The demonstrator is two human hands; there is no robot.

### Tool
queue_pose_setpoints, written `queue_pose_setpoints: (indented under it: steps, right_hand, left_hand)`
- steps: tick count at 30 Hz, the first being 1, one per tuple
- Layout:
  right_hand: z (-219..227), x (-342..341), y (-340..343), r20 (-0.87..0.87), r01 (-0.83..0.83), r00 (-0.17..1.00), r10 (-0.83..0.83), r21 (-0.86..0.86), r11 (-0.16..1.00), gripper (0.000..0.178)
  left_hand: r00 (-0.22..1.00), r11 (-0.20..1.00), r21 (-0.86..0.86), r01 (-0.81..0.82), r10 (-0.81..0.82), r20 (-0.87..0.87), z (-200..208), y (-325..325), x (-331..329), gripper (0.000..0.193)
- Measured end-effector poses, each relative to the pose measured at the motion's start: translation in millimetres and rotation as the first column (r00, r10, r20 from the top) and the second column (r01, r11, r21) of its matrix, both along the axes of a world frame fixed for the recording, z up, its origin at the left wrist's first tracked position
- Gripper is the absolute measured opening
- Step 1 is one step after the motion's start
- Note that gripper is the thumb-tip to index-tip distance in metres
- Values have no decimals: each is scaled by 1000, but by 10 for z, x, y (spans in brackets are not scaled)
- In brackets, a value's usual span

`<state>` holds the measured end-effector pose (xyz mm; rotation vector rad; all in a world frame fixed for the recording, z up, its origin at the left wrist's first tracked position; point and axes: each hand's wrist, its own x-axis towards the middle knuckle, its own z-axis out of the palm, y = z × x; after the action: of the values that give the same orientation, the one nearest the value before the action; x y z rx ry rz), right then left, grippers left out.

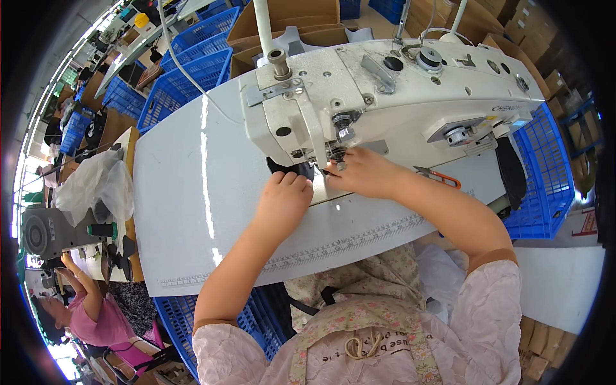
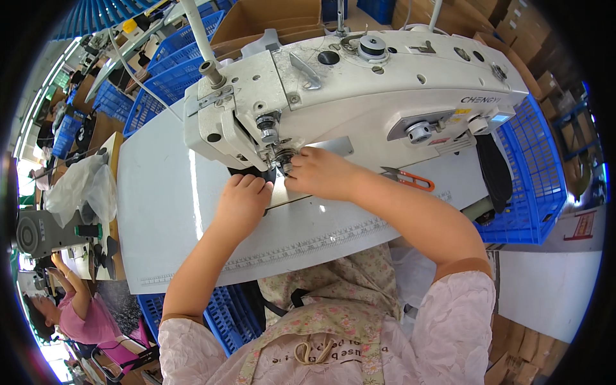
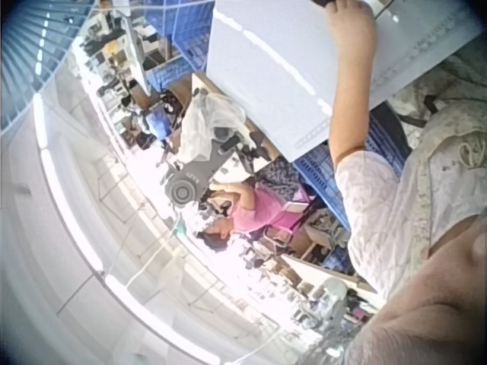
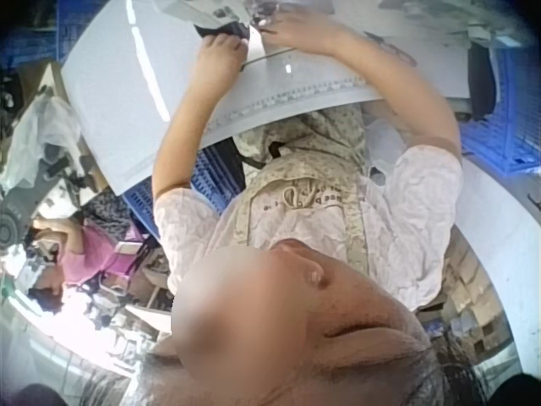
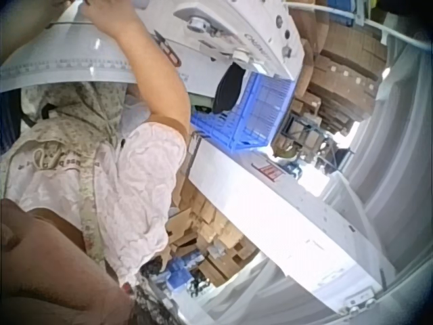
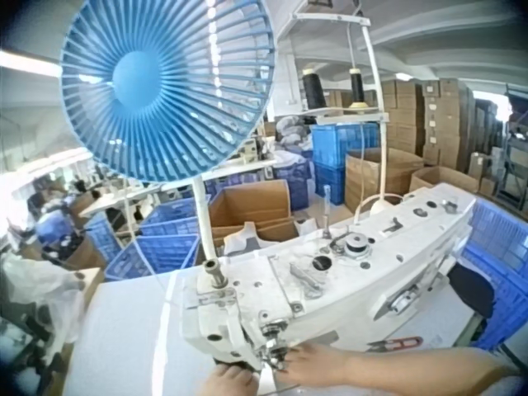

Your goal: The person sews fabric pieces together using a sewing machine, trims the thread with small scissors, and positions additional fabric pieces under the sewing machine needle.

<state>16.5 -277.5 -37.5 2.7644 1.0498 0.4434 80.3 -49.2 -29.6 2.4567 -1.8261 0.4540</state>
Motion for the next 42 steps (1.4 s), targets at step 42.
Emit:
queue_pose_setpoints:
  steps: [42]
  right_hand:
    - [96,9,-70,-117,159,983,-140,167,973,9]
  left_hand:
    - [993,984,-153,-94,103,52,64,19,8,12]
